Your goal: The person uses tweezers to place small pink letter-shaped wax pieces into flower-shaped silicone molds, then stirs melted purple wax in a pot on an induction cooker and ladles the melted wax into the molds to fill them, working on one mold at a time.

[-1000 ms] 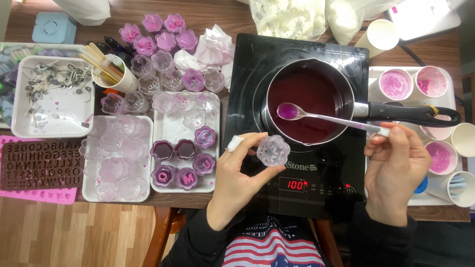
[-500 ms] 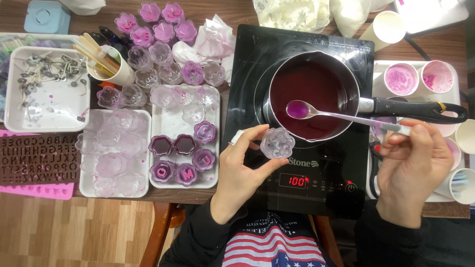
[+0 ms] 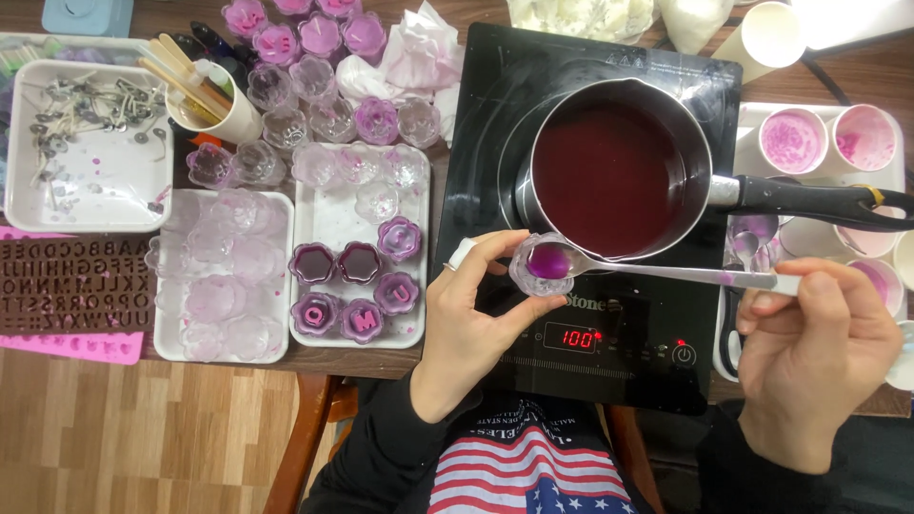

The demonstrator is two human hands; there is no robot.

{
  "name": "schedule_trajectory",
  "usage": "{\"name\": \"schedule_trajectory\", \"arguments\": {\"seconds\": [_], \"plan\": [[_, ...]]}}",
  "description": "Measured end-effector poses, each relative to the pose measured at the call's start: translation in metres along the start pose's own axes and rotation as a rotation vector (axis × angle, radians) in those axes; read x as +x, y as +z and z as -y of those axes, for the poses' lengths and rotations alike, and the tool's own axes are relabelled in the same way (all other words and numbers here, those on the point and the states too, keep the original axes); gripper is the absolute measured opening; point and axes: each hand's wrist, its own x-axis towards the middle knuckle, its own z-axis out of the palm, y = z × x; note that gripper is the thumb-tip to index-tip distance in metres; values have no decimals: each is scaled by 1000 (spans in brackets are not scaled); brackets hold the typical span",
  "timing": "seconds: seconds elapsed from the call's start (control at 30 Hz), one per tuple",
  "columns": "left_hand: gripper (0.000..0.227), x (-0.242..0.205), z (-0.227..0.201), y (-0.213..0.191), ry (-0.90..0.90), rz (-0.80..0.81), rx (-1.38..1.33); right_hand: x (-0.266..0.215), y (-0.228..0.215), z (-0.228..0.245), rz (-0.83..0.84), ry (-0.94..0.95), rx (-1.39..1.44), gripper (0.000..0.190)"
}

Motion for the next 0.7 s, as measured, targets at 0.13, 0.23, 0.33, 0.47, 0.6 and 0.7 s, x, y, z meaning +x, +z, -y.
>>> {"name": "schedule_trajectory", "arguments": {"seconds": [0.13, 0.23, 0.33, 0.47, 0.6, 0.7], "plan": [[59, -1, -3, -2, -33, -7, 12, -16, -17, -6, 38, -114, -88, 19], [59, -1, 0, -2, 5, -5, 1, -22, -56, -26, 174, -333, -178, 22], [59, -1, -2, -3, -5, -4, 1, -18, -25, -3, 73, -531, -495, 29], [60, 0, -2, -1, -31, -5, -12, -13, -21, -4, 143, -634, -510, 27], [63, 1, -2, 1, -7, -6, -28, -9, -11, -13, 49, -292, -215, 23], [61, 0, -1, 1, 5, -14, -8, 0, -8, -21, -22, -125, -2, 23]]}}
